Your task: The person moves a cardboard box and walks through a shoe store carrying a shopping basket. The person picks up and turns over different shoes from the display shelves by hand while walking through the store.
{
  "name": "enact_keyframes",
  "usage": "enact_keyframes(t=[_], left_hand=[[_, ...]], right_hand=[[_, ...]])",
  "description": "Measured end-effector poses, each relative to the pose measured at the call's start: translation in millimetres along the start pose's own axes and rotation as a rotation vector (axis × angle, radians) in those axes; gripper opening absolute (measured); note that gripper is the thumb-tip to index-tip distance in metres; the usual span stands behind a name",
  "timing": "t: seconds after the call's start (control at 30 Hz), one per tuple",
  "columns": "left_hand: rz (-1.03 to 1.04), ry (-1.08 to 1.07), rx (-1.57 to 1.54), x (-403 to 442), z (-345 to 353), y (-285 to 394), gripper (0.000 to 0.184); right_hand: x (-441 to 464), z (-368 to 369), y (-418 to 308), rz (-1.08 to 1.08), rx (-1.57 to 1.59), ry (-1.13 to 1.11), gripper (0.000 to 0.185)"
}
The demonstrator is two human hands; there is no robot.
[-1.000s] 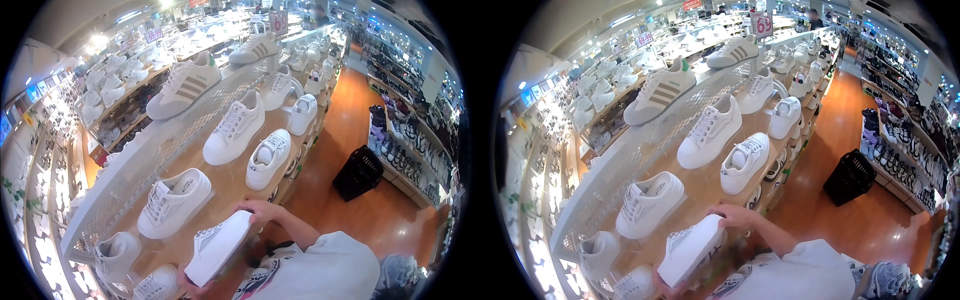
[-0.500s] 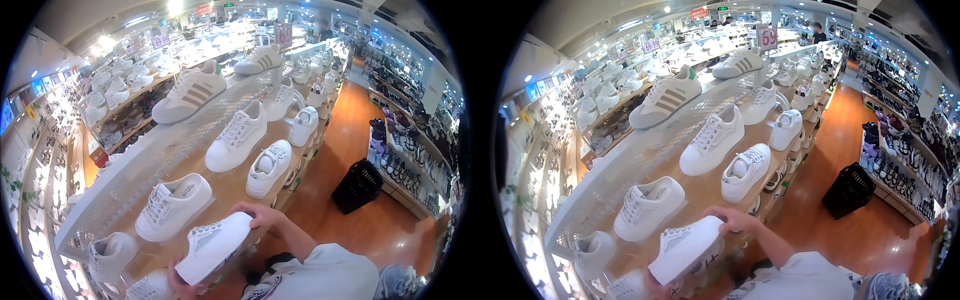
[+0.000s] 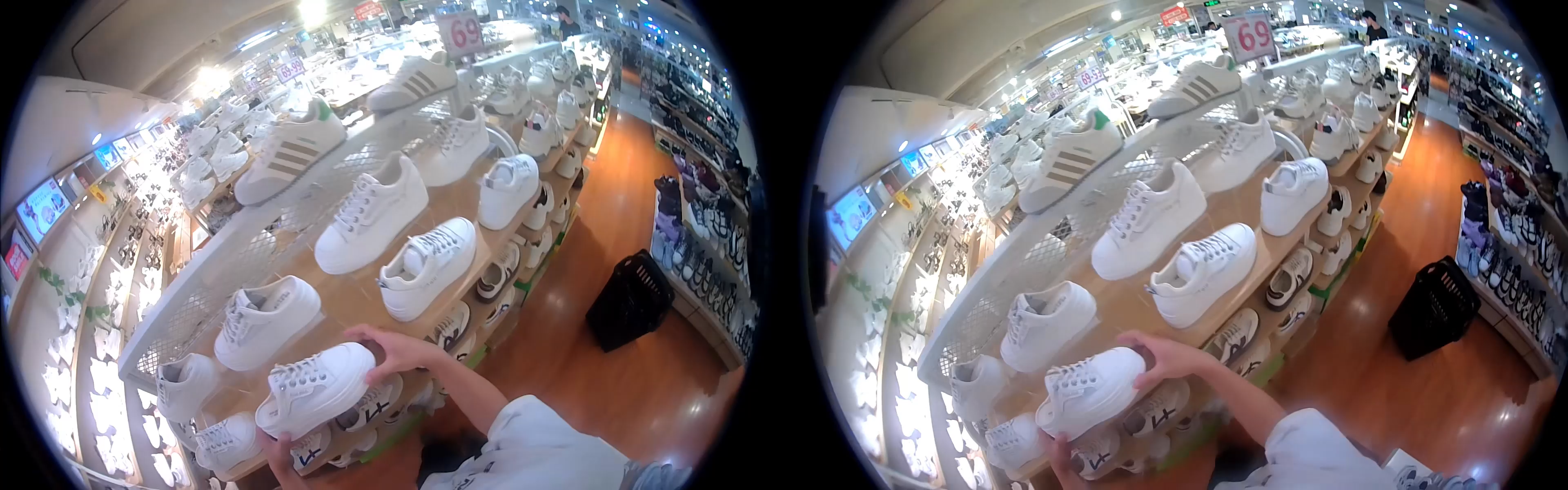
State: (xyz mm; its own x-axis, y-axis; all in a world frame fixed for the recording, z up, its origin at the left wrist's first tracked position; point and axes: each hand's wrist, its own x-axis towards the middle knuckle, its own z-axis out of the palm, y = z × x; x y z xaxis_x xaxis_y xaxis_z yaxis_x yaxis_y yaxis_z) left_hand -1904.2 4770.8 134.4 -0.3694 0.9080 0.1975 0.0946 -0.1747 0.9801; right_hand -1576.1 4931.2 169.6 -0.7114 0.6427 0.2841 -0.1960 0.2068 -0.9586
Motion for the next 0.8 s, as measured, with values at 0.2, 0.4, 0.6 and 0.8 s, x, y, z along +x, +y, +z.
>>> enact_keyframes(t=[0.2, 0.4, 0.6, 0.8], left_hand=[[-0.081, 0.024, 0.081, 0, 3, 7, 0.074], [-0.015, 0.047, 0.068, 0, -3, -2, 0.076], [0.025, -0.044, 0.026, -1, -3, 7, 0.084], [0.108, -0.2, 0.049, 12, -6, 4, 0.092]], right_hand=[[3, -1, -1, 0.008, -0.038, 0.034, 0.079], [5, 8, -15, 0.018, -0.236, -0.004, 0.075], [4, 11, -5, 0.009, -0.167, 0.016, 0.081], [1, 20, -18, 0.122, -0.526, 0.039, 0.088]])
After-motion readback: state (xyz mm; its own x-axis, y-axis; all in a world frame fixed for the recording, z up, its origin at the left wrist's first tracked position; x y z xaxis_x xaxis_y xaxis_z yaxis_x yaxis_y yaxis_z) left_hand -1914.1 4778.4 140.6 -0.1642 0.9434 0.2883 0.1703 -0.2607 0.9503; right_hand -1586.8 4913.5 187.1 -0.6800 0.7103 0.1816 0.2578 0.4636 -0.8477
